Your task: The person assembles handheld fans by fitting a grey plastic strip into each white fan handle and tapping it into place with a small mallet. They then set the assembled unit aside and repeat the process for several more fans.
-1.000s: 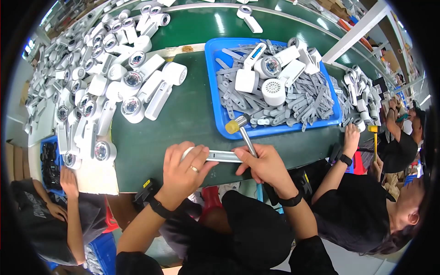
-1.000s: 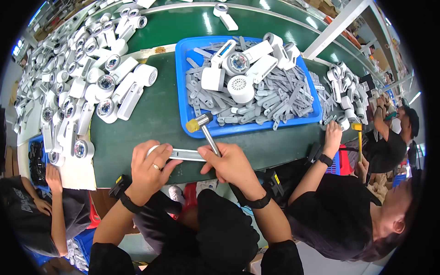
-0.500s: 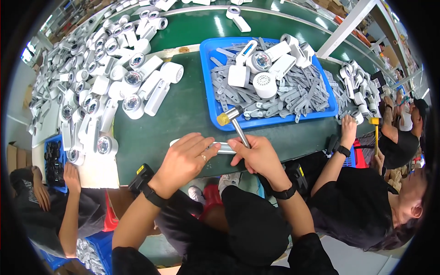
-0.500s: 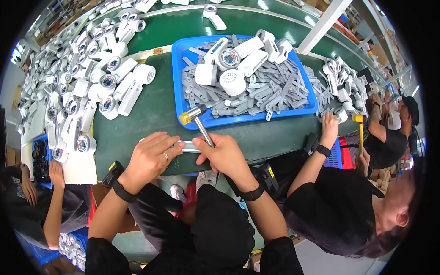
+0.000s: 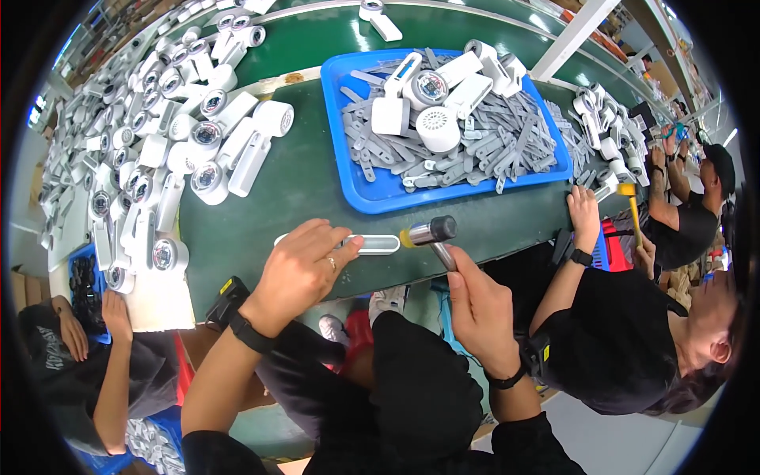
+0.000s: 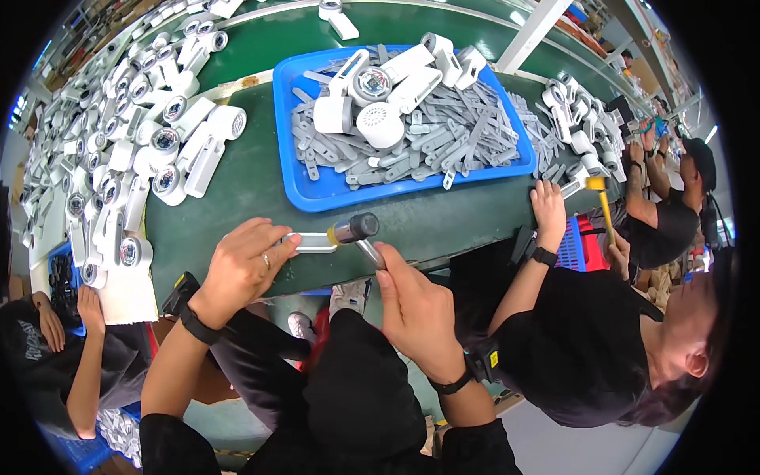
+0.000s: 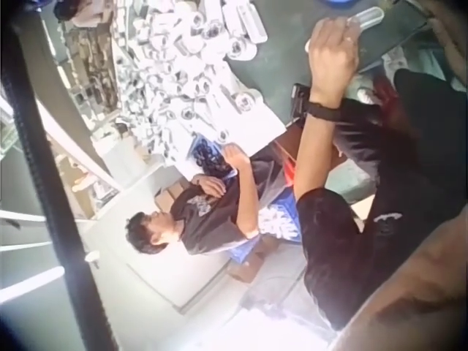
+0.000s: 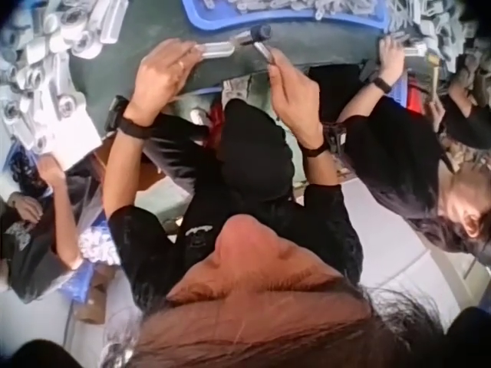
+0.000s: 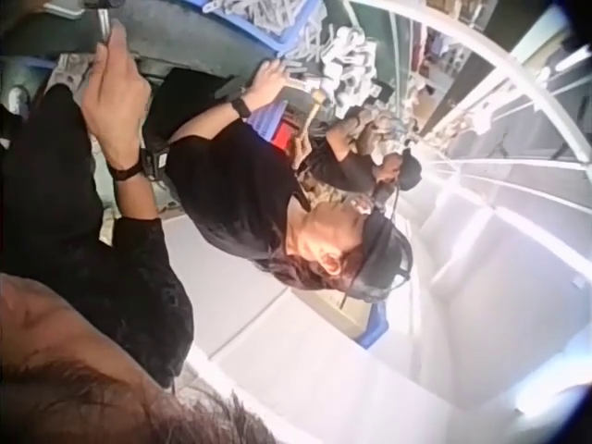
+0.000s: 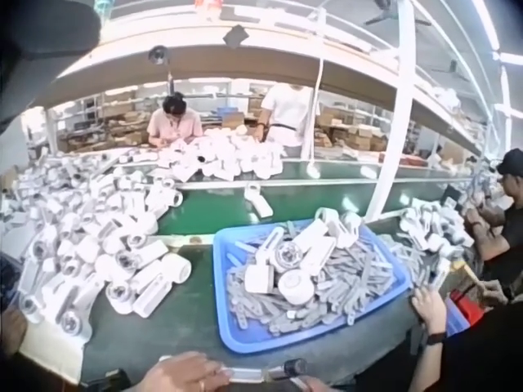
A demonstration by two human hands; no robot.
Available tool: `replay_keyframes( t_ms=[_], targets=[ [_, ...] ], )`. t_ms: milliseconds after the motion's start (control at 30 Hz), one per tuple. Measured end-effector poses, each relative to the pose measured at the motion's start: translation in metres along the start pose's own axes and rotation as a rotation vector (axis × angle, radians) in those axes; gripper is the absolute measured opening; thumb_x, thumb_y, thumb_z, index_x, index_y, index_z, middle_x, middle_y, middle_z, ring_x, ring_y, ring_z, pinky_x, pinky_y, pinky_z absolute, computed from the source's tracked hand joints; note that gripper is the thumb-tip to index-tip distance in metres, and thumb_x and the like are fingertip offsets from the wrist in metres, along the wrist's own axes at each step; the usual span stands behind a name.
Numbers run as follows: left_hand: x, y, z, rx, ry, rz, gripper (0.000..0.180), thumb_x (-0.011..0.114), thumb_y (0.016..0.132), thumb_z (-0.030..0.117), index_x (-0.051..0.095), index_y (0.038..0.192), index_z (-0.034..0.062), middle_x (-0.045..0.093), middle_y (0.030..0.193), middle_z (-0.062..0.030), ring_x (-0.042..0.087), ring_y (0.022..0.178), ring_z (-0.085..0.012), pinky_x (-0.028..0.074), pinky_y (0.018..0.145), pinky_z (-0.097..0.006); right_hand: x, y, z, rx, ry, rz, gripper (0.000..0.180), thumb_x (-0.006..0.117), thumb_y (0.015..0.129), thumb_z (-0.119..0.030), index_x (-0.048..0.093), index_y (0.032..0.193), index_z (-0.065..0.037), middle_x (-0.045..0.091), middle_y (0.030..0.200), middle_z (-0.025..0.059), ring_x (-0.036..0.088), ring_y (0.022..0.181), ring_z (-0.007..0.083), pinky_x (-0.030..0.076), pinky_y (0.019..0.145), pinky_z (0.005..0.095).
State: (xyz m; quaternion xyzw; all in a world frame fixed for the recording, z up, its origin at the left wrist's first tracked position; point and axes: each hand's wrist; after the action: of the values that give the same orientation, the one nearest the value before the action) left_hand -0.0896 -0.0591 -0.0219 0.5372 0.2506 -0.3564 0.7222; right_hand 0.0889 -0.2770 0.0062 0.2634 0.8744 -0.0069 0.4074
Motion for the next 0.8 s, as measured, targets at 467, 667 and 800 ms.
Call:
replay_keyframes(
  t_ms=[467, 667, 800],
  targets=[
    [-0.004, -0.007, 0.002, -0.117, 0.033, -0.042, 0.031, 0.081, 0.084, 0.008, 0.076, 0.115, 0.004, 0.076, 0.095, -0.0066, 0.072, 0.086, -0.0268, 0.055, 0.103, -0.046, -0.004, 0.009, -0.017, -0.079, -0.258, -0.038, 0.037, 0.064, 0.103, -0.016, 0.064, 0.139, -0.012, 0.069, 0.08, 0.0127, 0.067, 0.063, 0.033, 0.052, 0.056, 0.0415],
    [-0.006, -0.005, 0.002, -0.341, -0.017, -0.09, 0.102, 0.089, 0.077, 0.012, 0.032, 0.16, 0.0017, 0.08, 0.095, -0.0036, 0.074, 0.097, -0.0283, 0.038, 0.122, -0.049, 0.0, 0.02, -0.025, -0.153, -0.436, -0.174, 0.037, 0.064, 0.103, -0.017, 0.066, 0.139, -0.013, 0.067, 0.077, 0.0118, 0.066, 0.062, 0.0322, 0.052, 0.056, 0.0421],
    [-0.005, -0.006, 0.003, -0.348, -0.016, -0.06, 0.115, 0.09, 0.075, 0.013, 0.019, 0.165, -0.0012, 0.079, 0.092, -0.0028, 0.075, 0.088, -0.0268, 0.039, 0.122, -0.05, 0.021, 0.027, -0.018, -0.224, -0.224, -0.075, 0.035, 0.064, 0.103, -0.021, 0.066, 0.138, -0.014, 0.068, 0.078, 0.0118, 0.066, 0.062, 0.0333, 0.051, 0.056, 0.0429]
  ],
)
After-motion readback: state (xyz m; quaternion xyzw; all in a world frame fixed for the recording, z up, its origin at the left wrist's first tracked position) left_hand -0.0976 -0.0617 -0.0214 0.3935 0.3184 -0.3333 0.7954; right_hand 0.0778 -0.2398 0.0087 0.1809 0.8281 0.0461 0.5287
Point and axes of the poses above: each hand's wrist, its own y-axis towards the middle knuckle, its own x-axis out of the palm, z = x × y
